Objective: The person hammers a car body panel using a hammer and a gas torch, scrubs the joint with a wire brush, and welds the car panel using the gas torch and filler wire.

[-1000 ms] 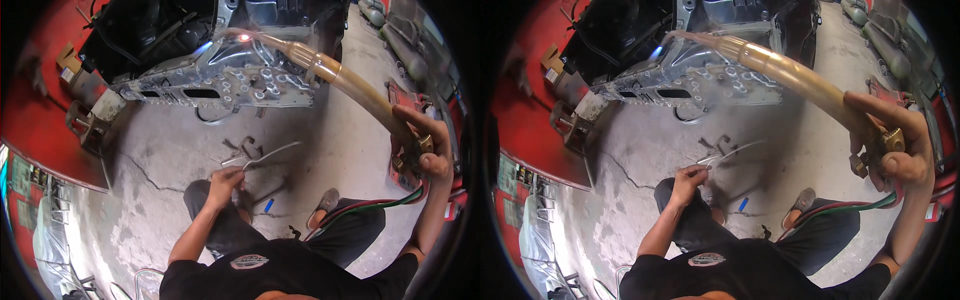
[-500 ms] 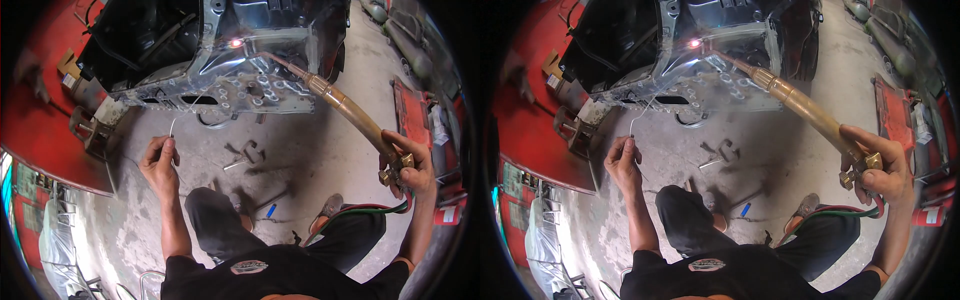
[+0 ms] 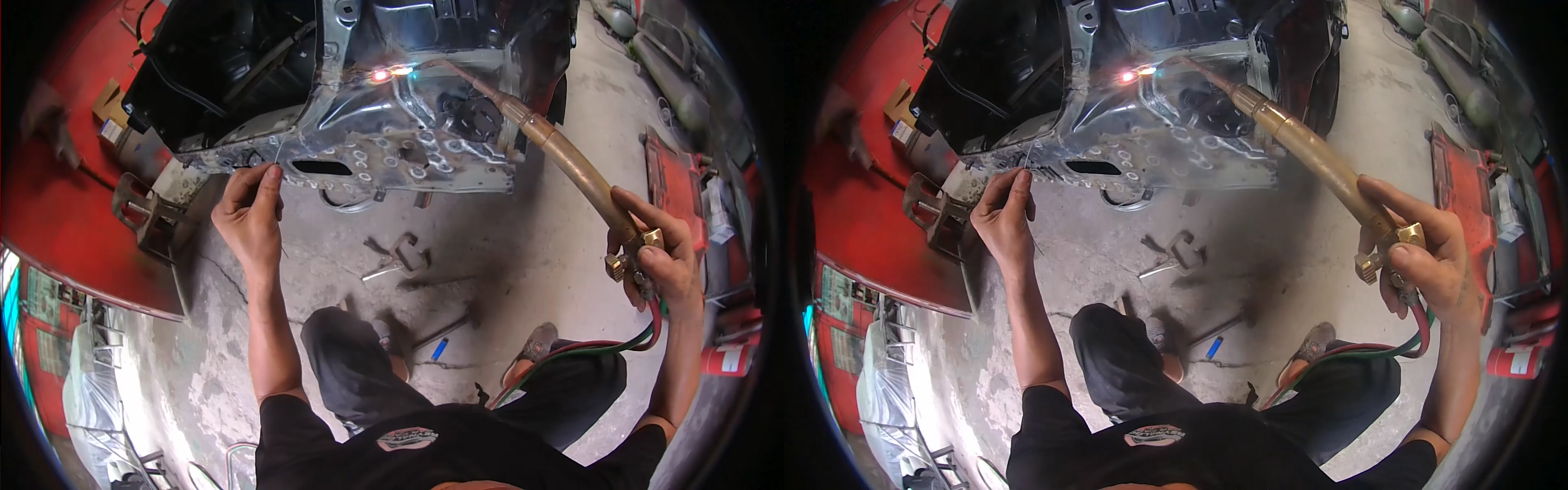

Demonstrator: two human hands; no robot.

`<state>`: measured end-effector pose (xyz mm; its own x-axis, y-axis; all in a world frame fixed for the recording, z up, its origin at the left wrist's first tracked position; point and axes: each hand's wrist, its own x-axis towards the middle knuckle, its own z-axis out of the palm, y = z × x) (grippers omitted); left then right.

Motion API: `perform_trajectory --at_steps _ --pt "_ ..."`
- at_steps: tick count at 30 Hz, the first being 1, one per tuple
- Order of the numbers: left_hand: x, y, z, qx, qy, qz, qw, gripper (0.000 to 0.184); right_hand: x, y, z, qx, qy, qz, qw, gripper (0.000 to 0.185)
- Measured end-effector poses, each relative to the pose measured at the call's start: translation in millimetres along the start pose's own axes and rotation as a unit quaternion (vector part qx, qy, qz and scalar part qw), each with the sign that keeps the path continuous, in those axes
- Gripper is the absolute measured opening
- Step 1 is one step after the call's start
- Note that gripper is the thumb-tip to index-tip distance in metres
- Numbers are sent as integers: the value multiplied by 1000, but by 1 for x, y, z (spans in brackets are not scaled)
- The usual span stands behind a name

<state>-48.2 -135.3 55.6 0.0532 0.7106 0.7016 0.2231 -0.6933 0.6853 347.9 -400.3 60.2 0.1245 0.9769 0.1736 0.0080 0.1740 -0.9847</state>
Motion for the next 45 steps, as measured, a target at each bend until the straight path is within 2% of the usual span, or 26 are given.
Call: perform_trajectory --at_steps 29,45 --pt "-5 -19 17 -56 12 -29 998 12 9 13 5 3 9 -1 1000 76" --pt "-7 -21 22 -69 18 -35 997 12 9 25 2 69 9 -4 998 76"
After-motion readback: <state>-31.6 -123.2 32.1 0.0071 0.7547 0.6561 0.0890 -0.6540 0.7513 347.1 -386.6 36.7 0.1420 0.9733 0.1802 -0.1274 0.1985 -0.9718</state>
